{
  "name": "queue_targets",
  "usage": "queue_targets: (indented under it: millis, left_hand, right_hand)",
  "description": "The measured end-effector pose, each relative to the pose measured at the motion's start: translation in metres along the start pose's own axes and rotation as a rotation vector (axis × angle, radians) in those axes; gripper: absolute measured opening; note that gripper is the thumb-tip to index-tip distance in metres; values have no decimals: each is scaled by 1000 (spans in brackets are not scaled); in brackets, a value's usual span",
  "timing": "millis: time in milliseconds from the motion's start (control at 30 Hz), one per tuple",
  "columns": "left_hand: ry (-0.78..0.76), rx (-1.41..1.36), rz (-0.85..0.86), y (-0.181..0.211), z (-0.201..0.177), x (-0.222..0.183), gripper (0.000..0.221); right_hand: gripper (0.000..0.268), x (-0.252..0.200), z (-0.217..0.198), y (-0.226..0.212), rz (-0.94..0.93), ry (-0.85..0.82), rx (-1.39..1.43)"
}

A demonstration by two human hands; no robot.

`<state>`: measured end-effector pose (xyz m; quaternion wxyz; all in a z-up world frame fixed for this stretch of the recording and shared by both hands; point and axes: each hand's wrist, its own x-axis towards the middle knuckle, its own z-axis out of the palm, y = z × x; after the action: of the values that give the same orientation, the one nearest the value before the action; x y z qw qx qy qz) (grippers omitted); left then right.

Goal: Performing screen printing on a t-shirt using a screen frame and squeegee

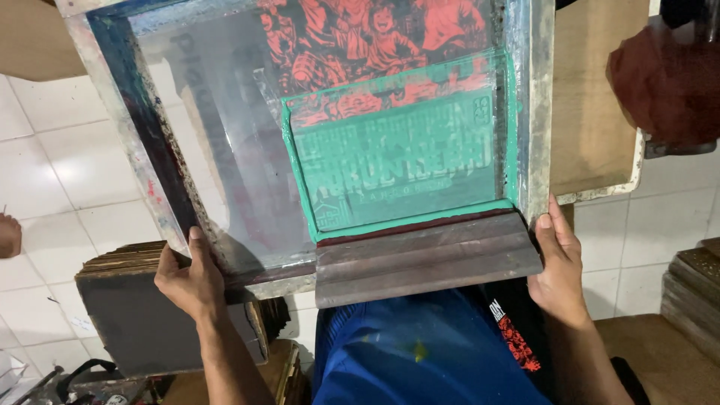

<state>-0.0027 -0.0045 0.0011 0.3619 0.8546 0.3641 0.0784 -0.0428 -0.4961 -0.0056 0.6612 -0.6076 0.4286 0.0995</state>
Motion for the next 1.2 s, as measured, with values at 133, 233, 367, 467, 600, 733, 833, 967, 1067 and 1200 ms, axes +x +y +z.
queue_targets:
  millis: [133,233,367,467,600,733,833,967,1067,1200]
  left_hand:
    - [71,31,146,-59,4,13,37]
    - [55,56,166,-68,3,18,37]
    - [25,93,68,-13,1,7,39]
    - [40,83,58,-15,1,7,29]
    - [31,104,81,-24,1,10,40]
    - [28,68,52,-11,1,5,40]
    - [18,61,53,-9,1,4,39]
    - [-16,60,62,-6,-8,7,37]
    - [-183,54,54,4,-24,10,25]
    - [-122,50,111,-2,-36,0,52]
  right_hand:
    - [45,4,2,28,-229,76,35]
    - [46,24,-18,61,-218,86,55]
    - [63,12,-9,22,-49,-39,206]
    - [58,13,-8,18,-9,-52,245]
    - [60,16,-13,25,-28,-79,221]
    - [60,20,-17,33,2,-42,191]
    - [55,20,-22,25,52,-91,53]
    - [57,6,-3,-17,68,-28,-107]
    - [60,-10,23,-83,212,-19,-479]
    - [40,24,40,-108,-221,28,-502]
